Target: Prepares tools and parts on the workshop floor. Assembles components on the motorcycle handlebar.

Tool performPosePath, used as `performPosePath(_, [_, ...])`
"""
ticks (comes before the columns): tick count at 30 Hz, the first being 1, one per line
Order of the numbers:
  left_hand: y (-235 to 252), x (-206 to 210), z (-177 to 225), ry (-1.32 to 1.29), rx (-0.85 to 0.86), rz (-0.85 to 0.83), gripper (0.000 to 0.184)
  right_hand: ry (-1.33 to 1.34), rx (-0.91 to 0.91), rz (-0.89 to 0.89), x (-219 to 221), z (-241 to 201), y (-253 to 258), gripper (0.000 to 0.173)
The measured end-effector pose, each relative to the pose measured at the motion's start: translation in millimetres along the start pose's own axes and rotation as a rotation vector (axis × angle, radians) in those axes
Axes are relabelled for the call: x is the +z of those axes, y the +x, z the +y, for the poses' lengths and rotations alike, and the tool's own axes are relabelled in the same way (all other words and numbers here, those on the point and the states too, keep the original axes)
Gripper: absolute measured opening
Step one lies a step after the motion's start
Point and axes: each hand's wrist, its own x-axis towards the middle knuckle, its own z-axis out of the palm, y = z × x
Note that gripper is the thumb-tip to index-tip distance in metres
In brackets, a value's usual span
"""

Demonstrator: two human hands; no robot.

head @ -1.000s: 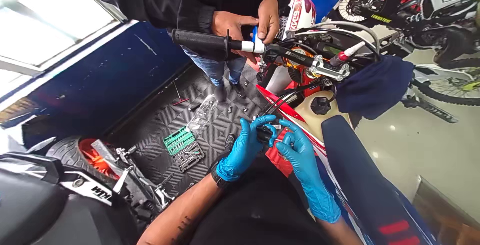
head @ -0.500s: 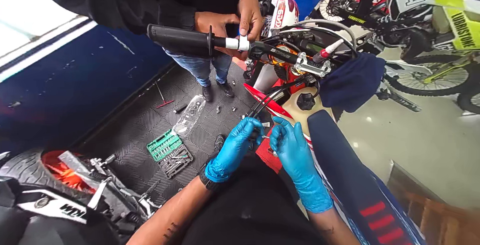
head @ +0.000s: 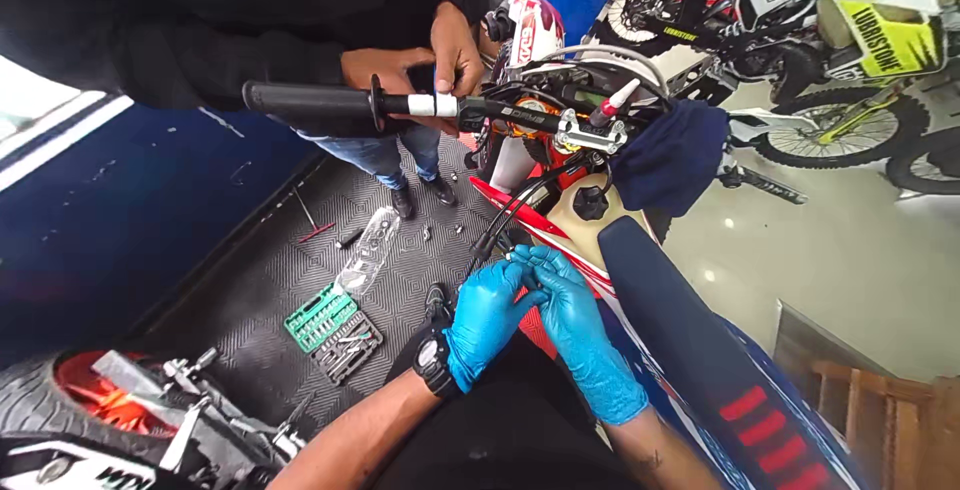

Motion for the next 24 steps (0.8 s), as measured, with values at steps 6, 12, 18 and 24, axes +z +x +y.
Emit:
performPosePath(6, [4,23,8,0.006,-0.089,-0.133,0.018,-0.128,-0.100,0.108,-7,8,2,0.026])
performPosePath(12, [14,20,8,-0.097,-0.086,-0.100,0.016,-0.283,-0.195,-0.056,-18,-4,2,0.031])
performPosePath(18, [20,17,8,-0.293,-0.071,0.007,0.014,-0.482,-0.283,-0.110,-23,-13,-2,0.032])
performPosePath(24, [31,14,20,-0.725,-0.396,0.088,0.012,-0.285,-0.366,-0.079,-5,-3,14,0.031])
